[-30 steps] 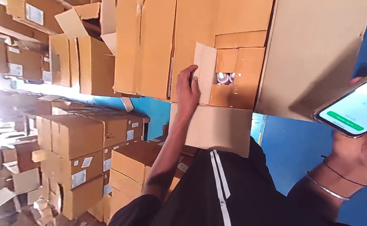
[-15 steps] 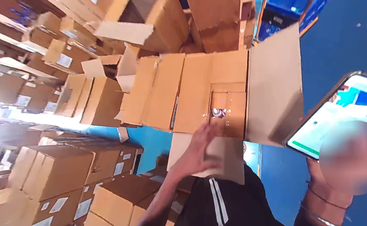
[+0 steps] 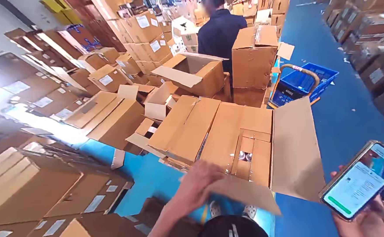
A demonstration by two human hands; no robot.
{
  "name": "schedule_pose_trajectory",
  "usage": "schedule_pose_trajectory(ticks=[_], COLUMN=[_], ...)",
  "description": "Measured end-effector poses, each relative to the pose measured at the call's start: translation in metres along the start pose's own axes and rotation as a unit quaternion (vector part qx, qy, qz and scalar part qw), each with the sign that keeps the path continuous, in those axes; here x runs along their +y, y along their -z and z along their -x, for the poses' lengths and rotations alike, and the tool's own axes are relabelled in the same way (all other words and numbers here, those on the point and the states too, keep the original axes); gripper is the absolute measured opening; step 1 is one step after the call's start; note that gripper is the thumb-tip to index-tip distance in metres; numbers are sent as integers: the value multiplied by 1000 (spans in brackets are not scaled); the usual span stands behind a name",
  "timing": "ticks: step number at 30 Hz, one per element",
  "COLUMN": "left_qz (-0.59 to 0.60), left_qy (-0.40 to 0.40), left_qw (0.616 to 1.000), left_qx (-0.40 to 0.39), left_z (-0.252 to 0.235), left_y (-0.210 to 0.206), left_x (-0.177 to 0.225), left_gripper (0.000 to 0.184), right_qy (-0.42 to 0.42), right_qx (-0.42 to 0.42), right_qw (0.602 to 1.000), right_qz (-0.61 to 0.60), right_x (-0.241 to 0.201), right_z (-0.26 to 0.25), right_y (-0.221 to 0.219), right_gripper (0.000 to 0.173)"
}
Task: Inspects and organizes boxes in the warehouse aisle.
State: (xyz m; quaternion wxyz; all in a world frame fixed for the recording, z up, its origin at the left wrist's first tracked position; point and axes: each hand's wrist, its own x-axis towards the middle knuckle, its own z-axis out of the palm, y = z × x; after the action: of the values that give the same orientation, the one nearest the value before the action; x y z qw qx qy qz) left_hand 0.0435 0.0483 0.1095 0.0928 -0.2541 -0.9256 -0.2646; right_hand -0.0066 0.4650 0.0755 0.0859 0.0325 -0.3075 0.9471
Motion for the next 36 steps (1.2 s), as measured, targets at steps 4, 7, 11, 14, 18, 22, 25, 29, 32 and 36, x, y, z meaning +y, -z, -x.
schedule_pose_trajectory(ticks=[4,7,11,14,18,22,25,29,32,36], left_qz=[-91,-76,-53,-25,25,0,-55,-49,-44,-25], left_qy=[51,123,147,156,148,97,60,59,47,33], left_qw=[980,980,986,987,986,981,976,972,969,960], left_qx=[171,134,63,41,79,167,201,223,237,276], left_z=[-77,-107,-122,-124,-114,-89,-54,-14,-3,-22], left_y=[-33,-73,-102,-104,-87,-52,-46,-49,-52,-56], left_x=[-33,-55,-75,-79,-69,-31,-5,11,10,2], left_gripper=[53,71,66,62,64,62,51,42,39,38], right_qy=[-18,-60,-106,-141,-177,-176,-175,-193,-226,-268], right_qx=[14,-13,-35,-41,-71,-86,-77,-61,-24,-2], right_qw=[998,992,990,986,978,976,978,974,967,955], right_qz=[-63,-106,-85,-75,-85,-96,-83,-102,-114,-123], right_x=[12,26,42,56,66,59,53,73,109,143], right_z=[-3,-8,-13,-17,-25,-37,-40,-47,-53,-62], right_y=[-17,-35,-52,-58,-57,-51,-42,-46,-55,-63], right_gripper=[52,57,64,67,60,56,55,56,59,62])
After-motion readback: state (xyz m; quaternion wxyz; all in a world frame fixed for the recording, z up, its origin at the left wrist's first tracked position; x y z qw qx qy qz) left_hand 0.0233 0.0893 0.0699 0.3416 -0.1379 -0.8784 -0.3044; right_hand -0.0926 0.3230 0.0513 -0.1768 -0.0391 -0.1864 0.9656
